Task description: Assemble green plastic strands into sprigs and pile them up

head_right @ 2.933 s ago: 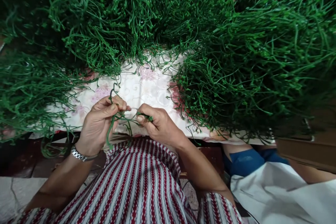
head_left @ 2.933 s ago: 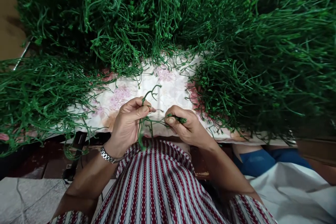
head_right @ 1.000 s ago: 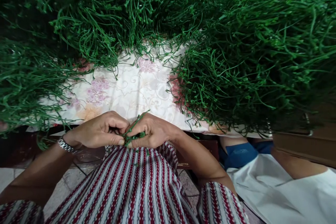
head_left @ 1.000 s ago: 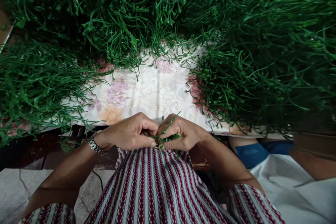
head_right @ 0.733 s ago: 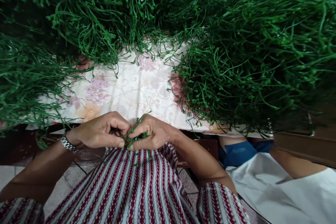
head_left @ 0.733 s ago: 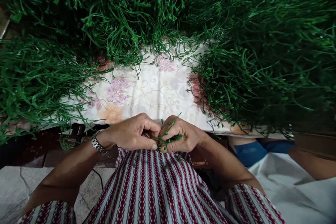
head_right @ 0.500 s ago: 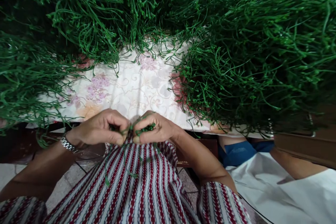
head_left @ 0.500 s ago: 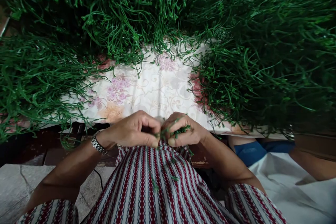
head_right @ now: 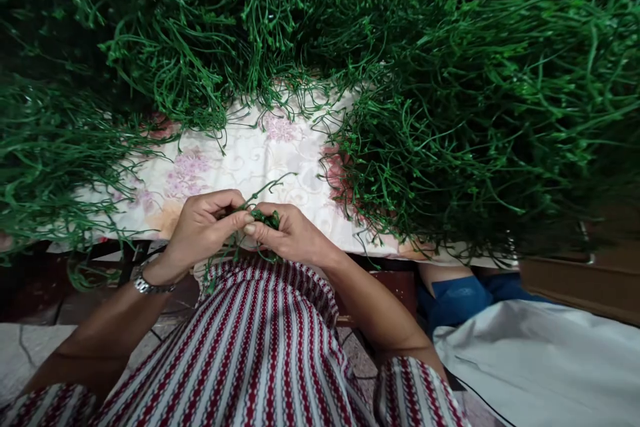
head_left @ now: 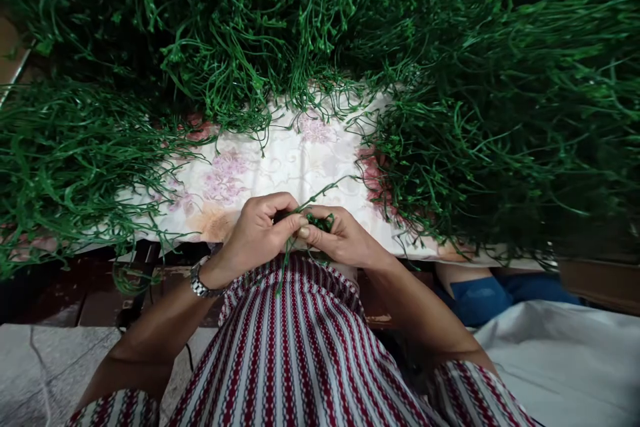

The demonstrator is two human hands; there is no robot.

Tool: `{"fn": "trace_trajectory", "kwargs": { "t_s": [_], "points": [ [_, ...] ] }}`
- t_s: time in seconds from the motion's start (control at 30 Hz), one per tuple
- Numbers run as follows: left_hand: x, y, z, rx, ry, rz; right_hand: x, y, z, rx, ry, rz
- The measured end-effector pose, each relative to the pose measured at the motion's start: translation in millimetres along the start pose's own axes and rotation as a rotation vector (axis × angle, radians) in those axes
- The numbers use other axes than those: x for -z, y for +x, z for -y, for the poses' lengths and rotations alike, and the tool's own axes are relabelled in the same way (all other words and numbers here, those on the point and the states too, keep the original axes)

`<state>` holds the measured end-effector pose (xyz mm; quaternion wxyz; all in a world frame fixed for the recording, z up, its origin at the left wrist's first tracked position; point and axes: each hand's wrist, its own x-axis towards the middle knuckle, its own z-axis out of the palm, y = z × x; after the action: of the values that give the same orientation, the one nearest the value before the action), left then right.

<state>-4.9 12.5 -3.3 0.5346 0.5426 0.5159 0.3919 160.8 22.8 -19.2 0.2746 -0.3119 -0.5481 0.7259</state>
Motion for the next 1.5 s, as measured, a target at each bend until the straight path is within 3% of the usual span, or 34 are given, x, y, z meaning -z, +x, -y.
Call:
{"fn": "trace_trajectory", "kwargs": {
  "t_s": [0.13,0.2,0.37,0.43,0.57,0.73,0.97,1.17,1.27,1.5],
  "points": [
    [-8.2,-2,1,0.239,-0.510,0.052,3,1,1,0.104,-0.090,-0.012],
    [-12.2,-2,0,0.292,-0.702,0.069,4,2,0,0.171,-0.118,0.022],
    [-10.4,1,-6,0.173,-0.894,-0.056,-2,2,-2,0.412,0.011,0.208],
    [-7.3,3,-9,0.110,-0.848,-0.093,-2,1,1,0.477,-0.030,0.182],
    [-5.0,5,-9,0.118,-0.605,-0.094,14,2,13,0.533,-0.286,-0.193],
    [-6.7,9,2,0.078,-0.490,-0.177,30,0,27,0.501,-0.631,-0.330],
    [-14.7,16,13,-0.021,-0.297,-0.263,11,2,19,0.264,-0.648,-0.268],
    [-21.3,19,13,-0.083,-0.228,-0.413,-4,9,10,0.310,-0.694,-0.323],
    [-22.7,19,14,-0.082,-0.212,-0.406,-6,10,7,0.289,-0.777,-0.349],
    [-21.6,17,16,-0.106,-0.146,-0.358,1,7,11,0.225,-0.802,-0.215]
  ]
}}
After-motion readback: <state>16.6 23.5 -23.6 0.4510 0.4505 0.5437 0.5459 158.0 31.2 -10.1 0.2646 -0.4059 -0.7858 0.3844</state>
